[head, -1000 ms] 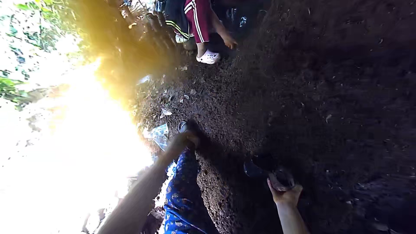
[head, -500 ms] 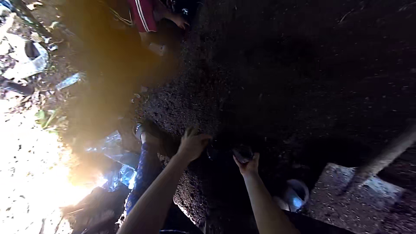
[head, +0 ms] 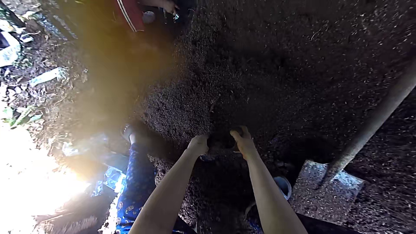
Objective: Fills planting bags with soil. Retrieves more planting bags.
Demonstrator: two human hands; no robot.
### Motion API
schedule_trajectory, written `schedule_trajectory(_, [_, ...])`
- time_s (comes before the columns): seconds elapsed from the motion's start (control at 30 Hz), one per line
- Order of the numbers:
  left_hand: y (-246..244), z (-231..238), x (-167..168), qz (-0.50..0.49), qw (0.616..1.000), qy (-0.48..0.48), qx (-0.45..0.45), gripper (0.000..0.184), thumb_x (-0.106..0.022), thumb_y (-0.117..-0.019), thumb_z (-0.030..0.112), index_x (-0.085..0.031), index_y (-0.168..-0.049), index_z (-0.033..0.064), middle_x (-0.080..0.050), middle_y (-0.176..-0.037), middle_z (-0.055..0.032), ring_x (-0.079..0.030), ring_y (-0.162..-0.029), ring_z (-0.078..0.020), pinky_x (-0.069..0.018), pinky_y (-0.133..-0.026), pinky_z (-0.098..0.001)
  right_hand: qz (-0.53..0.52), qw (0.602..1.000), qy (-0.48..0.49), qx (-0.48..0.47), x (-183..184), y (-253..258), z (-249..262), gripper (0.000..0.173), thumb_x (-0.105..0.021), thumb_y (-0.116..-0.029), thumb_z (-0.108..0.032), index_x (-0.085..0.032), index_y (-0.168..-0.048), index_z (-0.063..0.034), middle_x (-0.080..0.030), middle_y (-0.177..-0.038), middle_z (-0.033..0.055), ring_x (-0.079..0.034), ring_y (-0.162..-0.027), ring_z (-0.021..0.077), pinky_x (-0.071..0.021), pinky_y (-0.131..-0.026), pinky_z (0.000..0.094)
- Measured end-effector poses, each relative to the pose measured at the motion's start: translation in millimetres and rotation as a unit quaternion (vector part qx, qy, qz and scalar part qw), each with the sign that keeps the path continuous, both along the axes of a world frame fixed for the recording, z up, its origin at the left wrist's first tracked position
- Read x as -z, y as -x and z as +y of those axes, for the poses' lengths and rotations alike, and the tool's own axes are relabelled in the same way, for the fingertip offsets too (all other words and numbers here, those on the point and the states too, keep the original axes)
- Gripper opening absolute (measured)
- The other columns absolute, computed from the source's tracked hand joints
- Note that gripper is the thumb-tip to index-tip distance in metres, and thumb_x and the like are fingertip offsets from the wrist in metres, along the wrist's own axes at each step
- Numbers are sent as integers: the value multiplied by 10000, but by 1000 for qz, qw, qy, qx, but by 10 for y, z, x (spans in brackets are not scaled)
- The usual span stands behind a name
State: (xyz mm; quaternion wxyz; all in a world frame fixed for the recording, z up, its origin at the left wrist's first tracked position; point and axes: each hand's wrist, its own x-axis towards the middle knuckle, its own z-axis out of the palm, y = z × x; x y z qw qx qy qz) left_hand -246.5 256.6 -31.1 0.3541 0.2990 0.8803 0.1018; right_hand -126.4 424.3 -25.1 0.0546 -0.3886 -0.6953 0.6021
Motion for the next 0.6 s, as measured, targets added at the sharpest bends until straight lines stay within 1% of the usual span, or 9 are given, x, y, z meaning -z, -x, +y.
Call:
schedule_trajectory(0.1, [-17, -27, 48, 12, 999, 14, -27, 589, -699, -932, 207, -525, -1493, 174, -571, -1473, -139, -559, -1334, -383, -470, -1030, -661, 18, 996, -64, 66, -142, -102, 222, 713, -667, -965, -418, -370, -1547, -132, -444, -1487, 281, -532, -1280, 427, -521, -933, 614])
schedule_trajectory(0.17, [-45, -43, 46, 26, 998, 16, -49, 576, -632, -972, 236, -496, -1530, 282, -580, -1479, -91, -577, -1325, -356, -484, -1005, -656, -33, 981, -176, 74, -180, -129, 364, 751, -673, -971, -411, -346, -1572, -100, -333, -1579, 276, -387, -1422, 429, -406, -1085, 608])
schedule_trajectory(0.23, [-50, -57, 85, 25, 998, 2, -63, 543, -602, -984, 228, -512, -1510, 329, -563, -1500, -61, -582, -1323, -334, -493, -1002, -638, -150, 938, -312, 1, -147, -99, 359, 726, -676, -956, -463, -453, -1524, -68, -268, -1634, 264, -223, -1514, 483, -231, -1177, 689])
schedule_trajectory(0.27, [-40, -67, 131, 17, 998, -9, -63, 540, -601, -980, 211, -519, -1501, 324, -540, -1520, -64, -573, -1332, -333, -496, -1009, -629, -183, 920, -344, -44, -75, -60, 286, 641, -668, -956, -469, -558, -1443, -67, -342, -1601, 255, -267, -1494, 486, -227, -1170, 705])
schedule_trajectory(0.3, [-28, -72, 185, 2, 998, -24, -64, 552, -607, -974, 180, -515, -1504, 306, -529, -1524, -86, -561, -1343, -343, -491, -1024, -625, -215, 912, -337, -96, 10, 3, 171, 572, -641, -973, -471, -615, -1383, -73, -438, -1538, 240, -367, -1445, 462, -301, -1150, 677])
schedule_trajectory(0.4, [-47, -87, 305, -34, 995, -65, -64, 633, -628, -953, 92, -459, -1553, 201, -531, -1518, -145, -512, -1395, -363, -423, -1121, -597, -239, 928, -193, -212, 436, 171, -179, 574, -550, -1034, -479, -587, -1376, -20, -643, -1307, 216, -652, -1166, 346, -512, -1004, 535])
schedule_trajectory(0.43, [-64, -101, 299, -41, 994, -74, -63, 642, -625, -960, 92, -433, -1568, 166, -504, -1547, -139, -487, -1421, -351, -395, -1153, -578, -233, 929, -164, -236, 553, 211, -255, 534, -511, -1062, -427, -556, -1403, -18, -653, -1269, 221, -678, -1098, 336, -537, -957, 520])
schedule_trajectory(0.5, [-115, -172, 201, -50, 991, -98, -72, 646, -607, -980, 92, -393, -1589, 118, -435, -1609, -115, -463, -1447, -328, -373, -1178, -556, -248, 909, -187, -278, 461, 286, -372, 453, -445, -1092, -293, -509, -1466, -46, -626, -1343, 223, -638, -1210, 349, -496, -1029, 533])
schedule_trajectory(0.6, [-249, -360, -141, -53, 982, -146, -108, 654, -578, -991, 49, -365, -1604, 127, -354, -1664, -56, -558, -1361, -287, -466, -1107, -502, -236, 891, -269, -278, 32, 229, -506, 405, -426, -1090, -259, -559, -1429, -79, -651, -1315, 209, -632, -1228, 365, -490, -1027, 564])
